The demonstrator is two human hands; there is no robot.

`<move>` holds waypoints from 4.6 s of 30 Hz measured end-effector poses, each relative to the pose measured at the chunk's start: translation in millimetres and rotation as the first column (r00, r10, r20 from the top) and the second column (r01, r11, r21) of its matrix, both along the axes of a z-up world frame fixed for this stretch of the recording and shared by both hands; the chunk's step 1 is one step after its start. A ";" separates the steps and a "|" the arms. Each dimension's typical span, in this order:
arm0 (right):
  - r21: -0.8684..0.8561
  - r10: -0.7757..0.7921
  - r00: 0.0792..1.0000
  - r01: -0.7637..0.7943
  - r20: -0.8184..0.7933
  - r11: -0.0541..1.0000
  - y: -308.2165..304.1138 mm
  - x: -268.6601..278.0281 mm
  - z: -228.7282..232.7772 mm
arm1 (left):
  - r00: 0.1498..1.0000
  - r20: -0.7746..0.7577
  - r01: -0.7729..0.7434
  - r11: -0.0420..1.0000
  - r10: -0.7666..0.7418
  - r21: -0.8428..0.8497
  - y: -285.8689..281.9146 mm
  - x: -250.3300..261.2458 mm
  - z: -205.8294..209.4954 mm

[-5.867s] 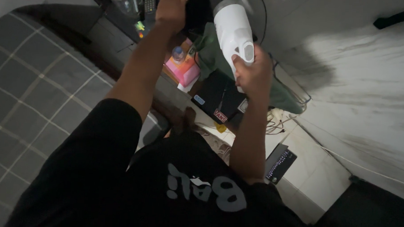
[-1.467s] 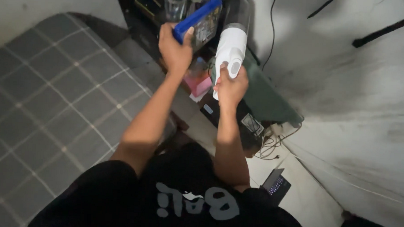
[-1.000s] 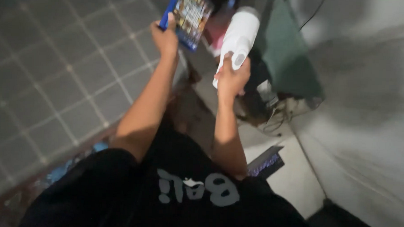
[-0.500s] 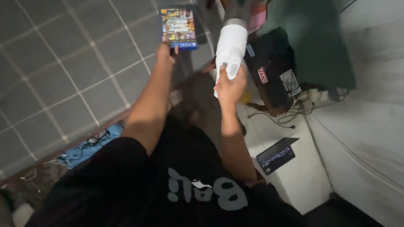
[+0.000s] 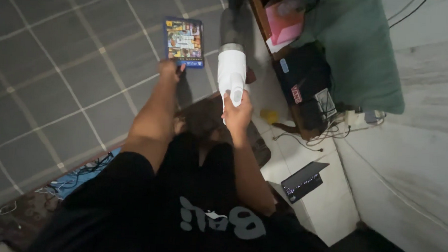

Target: Using a handheld vacuum to clean the floor and area around objects in a bedroom.

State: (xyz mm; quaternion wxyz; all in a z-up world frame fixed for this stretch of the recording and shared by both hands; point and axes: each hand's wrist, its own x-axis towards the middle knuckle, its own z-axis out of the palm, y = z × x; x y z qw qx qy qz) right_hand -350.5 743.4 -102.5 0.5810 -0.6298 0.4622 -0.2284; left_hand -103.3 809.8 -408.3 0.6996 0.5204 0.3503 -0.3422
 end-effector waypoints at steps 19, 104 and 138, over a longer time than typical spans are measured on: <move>-0.080 -0.068 0.996 0.073 0.060 0.994 -31.1 -15.8 116.4 | 0.443 0.380 0.391 0.557 -0.812 0.733 -119.1 -28.4 150.5; -0.132 0.029 0.984 -0.053 -0.177 0.990 -511.0 -84.4 238.4 | 0.612 0.533 0.754 0.634 -0.584 -0.171 -608.8 -174.3 410.1; -0.505 0.078 0.887 -0.330 -0.456 0.798 -655.9 1.9 178.8 | 0.646 0.465 0.697 0.716 -0.606 -0.035 -711.7 -94.6 394.7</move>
